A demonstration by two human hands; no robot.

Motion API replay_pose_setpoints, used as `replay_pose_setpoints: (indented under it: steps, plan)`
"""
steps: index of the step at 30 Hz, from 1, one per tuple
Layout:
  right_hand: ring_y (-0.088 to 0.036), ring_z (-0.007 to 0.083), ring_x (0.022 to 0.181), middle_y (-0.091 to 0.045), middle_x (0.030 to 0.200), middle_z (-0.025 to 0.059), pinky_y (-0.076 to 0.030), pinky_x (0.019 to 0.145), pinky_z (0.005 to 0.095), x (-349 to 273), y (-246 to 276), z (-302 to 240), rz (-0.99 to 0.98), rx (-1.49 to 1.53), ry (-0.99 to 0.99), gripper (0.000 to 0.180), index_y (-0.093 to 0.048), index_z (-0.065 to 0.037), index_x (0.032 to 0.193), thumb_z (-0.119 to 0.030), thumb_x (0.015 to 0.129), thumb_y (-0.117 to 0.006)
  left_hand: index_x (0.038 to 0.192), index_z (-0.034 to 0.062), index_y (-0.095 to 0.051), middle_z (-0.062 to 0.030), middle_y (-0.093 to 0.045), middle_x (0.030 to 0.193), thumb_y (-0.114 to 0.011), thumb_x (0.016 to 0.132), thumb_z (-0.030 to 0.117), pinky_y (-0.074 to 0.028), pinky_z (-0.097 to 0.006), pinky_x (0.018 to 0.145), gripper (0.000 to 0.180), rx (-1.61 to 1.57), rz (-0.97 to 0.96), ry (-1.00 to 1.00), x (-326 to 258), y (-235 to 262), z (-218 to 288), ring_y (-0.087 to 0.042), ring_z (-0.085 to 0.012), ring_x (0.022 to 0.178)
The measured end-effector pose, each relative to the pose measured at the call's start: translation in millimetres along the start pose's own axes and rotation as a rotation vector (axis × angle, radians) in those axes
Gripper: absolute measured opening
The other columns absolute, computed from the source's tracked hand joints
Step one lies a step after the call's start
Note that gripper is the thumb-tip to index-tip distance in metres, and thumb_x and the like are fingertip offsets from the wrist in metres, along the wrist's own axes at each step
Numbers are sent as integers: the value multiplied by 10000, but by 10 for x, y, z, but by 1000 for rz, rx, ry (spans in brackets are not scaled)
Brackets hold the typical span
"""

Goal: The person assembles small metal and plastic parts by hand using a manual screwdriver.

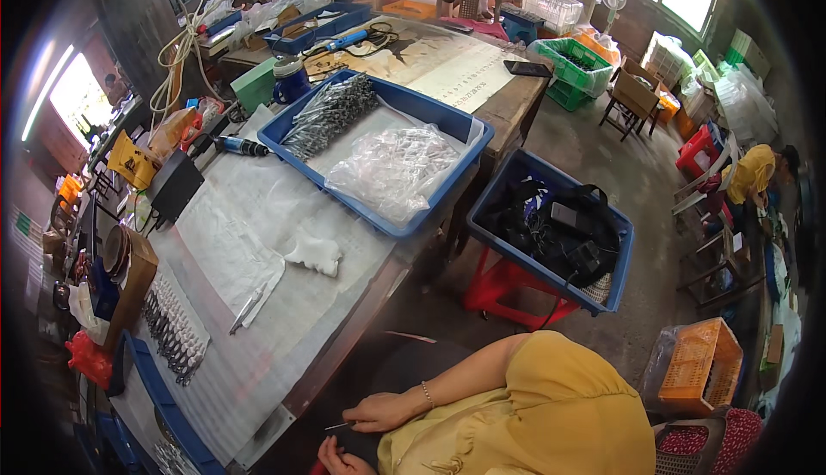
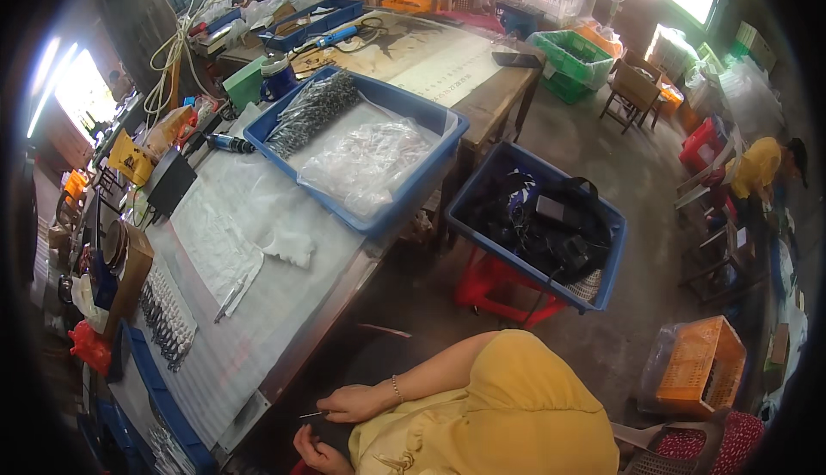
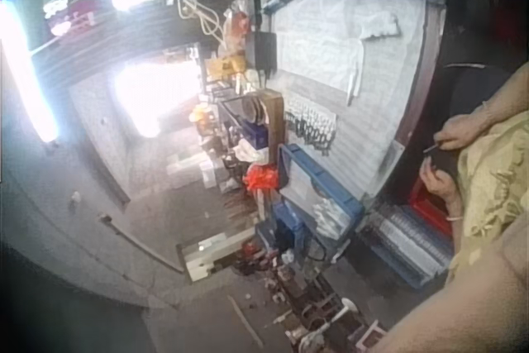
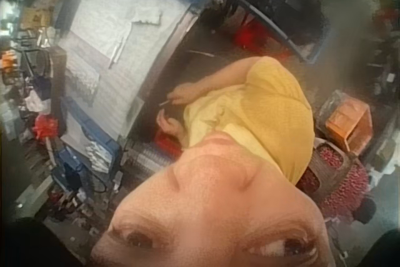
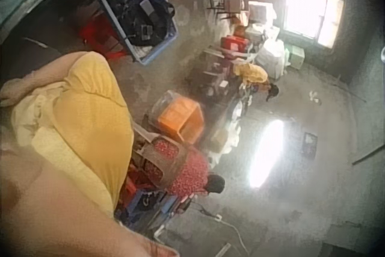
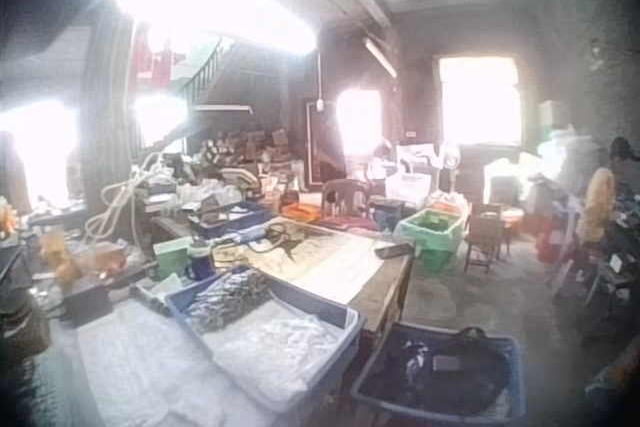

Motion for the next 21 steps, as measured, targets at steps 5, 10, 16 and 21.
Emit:
replay_pose_setpoints:
  steps: [5, 10, 16, 21]
  plan:
    - [-609, 415, 734, -604, 750, 220, -457, 638, 473, -1, 6, -2, 13, 12, 12, 248, -502, -24, 1001, -266, 948, -487, 1145, -63, -586, -170, -559, 1137, -413, 875, -45, -499, -332, 804, 321, 15, -36, 44, -159, -2, -261, -585, -278, 1002]
    - [-612, 368, 664, -596, 705, 192, -455, 600, 441, -2, 62, -91, 96, 134, 17, 236, -540, -24, 990, -252, 937, -507, 1069, -52, -619, -183, -576, 1108, -421, 846, -72, -512, -352, 797, 299, 8, 26, 92, -80, -12, -145, -591, -311, 1006]
    - [-573, 250, 571, -578, 668, 144, -439, 545, 365, 78, 108, -466, -53, 206, 9, 250, -567, -25, 993, -260, 911, -599, 1077, -44, -621, -197, -589, 1128, -492, 896, -18, -465, -389, 926, 224, 77, 82, 155, -18, 239, -60, -584, -322, 1060]
    - [-565, 185, 579, -596, 686, 113, -449, 550, 317, 305, 34, -483, -218, 151, 29, 217, -603, -25, 967, -222, 884, -640, 1230, -45, -540, -231, -569, 1132, -508, 971, 130, -442, -410, 940, 314, 77, 55, 357, -71, 268, -647, -574, -353, 1057]
Point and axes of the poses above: each hand's wrist, its own x-axis towards the middle knuckle, its own y-axis out of the back of the hand, z = x × y, the point moved 2 cm from there along x, towards the middle knuckle
